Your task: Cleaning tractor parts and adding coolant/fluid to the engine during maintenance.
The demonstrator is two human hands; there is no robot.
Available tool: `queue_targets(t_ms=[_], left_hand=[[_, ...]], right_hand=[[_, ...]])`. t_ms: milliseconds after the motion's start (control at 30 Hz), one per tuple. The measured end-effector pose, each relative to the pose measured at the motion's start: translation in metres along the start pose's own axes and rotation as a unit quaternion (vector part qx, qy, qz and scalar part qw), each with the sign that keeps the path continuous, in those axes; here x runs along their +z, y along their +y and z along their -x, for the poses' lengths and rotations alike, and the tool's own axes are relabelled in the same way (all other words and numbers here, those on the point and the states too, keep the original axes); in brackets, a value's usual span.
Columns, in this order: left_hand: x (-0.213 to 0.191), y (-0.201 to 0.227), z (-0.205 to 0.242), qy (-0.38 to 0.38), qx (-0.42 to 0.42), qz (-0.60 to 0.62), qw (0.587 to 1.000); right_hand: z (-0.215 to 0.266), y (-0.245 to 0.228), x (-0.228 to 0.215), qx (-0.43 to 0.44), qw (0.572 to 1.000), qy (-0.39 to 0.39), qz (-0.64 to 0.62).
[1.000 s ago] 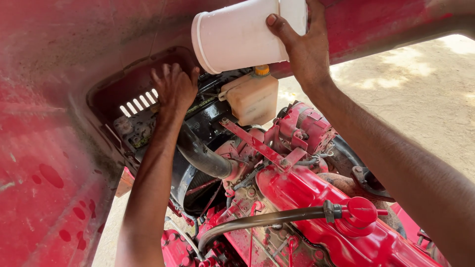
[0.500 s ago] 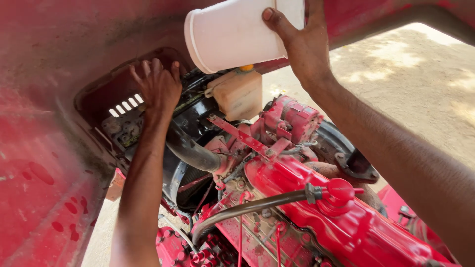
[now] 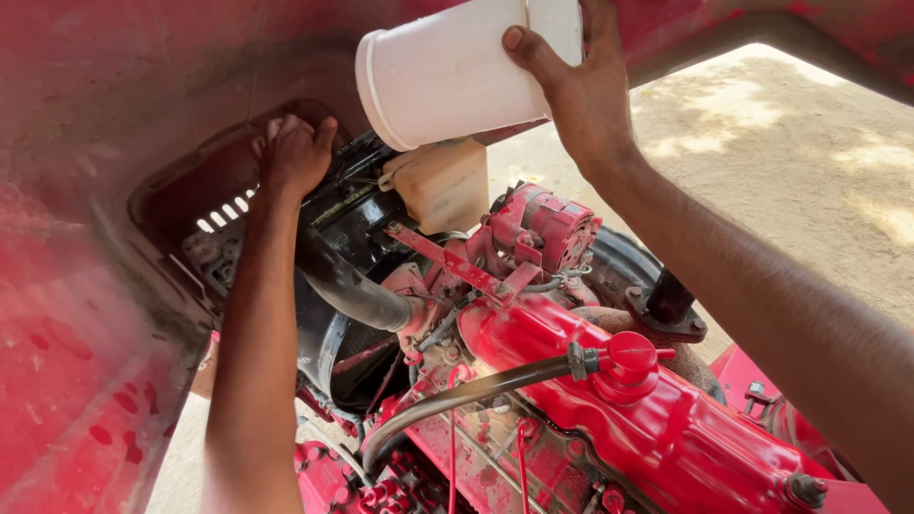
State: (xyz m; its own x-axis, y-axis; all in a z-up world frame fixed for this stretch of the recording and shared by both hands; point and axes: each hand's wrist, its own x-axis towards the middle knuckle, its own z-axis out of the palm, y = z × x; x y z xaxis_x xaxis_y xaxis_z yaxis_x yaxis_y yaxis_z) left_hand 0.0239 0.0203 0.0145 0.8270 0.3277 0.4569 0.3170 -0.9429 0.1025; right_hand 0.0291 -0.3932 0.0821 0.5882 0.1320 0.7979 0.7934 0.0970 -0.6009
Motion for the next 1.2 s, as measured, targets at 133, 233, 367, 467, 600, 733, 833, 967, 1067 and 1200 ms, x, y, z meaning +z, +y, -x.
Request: queue_targets(t_ms=[133, 233, 367, 467, 600, 733, 833, 967, 1067, 1200], left_hand=[[0.006, -0.024, -0.007, -0.010, -0.041, 0.242, 0.969], [-0.027, 0.000, 0.013, -0.038, -0.059, 0.049, 0.996], [-0.014, 0.015, 0.008, -0.037, 0.000, -0.004, 0.999], [0.007, 0.013, 0.002, -0.057, -0.014, 0.027, 0.998], [0.004, 0.024, 0.015, -0.062, -0.083, 0.083, 0.991], [0.030, -0.003, 0.004, 0.025, -0.082, 0.139, 0.987], [0.024, -0.006, -0.001, 0.078, 0.043, 0.000, 0.996], [0.030, -0.006, -0.003, 0.031, 0.071, -0.134, 0.988], [0.048, -0.008, -0.002, 0.031, 0.037, -0.059, 0.997], [0.030, -0.005, 0.015, 0.117, 0.038, 0.079, 0.989]], right_hand=[[-0.001, 0.004, 0.009, -0.017, 0.998, -0.008, -0.053], [0.001, -0.001, 0.017, 0.006, 0.999, -0.013, -0.042], [0.002, -0.003, 0.019, 0.002, 0.999, -0.020, -0.032], [0.002, 0.002, 0.016, 0.004, 1.000, -0.016, -0.010], [0.002, 0.007, 0.005, 0.005, 1.000, -0.009, 0.025], [0.002, 0.009, 0.003, 0.019, 1.000, -0.005, -0.002], [0.004, 0.009, 0.002, 0.013, 0.999, 0.002, 0.042], [0.008, 0.012, 0.000, -0.009, 0.999, -0.009, 0.030], [0.005, 0.015, -0.001, 0.012, 0.999, -0.003, 0.029], [-0.001, 0.031, 0.017, 0.017, 1.000, 0.010, 0.005]])
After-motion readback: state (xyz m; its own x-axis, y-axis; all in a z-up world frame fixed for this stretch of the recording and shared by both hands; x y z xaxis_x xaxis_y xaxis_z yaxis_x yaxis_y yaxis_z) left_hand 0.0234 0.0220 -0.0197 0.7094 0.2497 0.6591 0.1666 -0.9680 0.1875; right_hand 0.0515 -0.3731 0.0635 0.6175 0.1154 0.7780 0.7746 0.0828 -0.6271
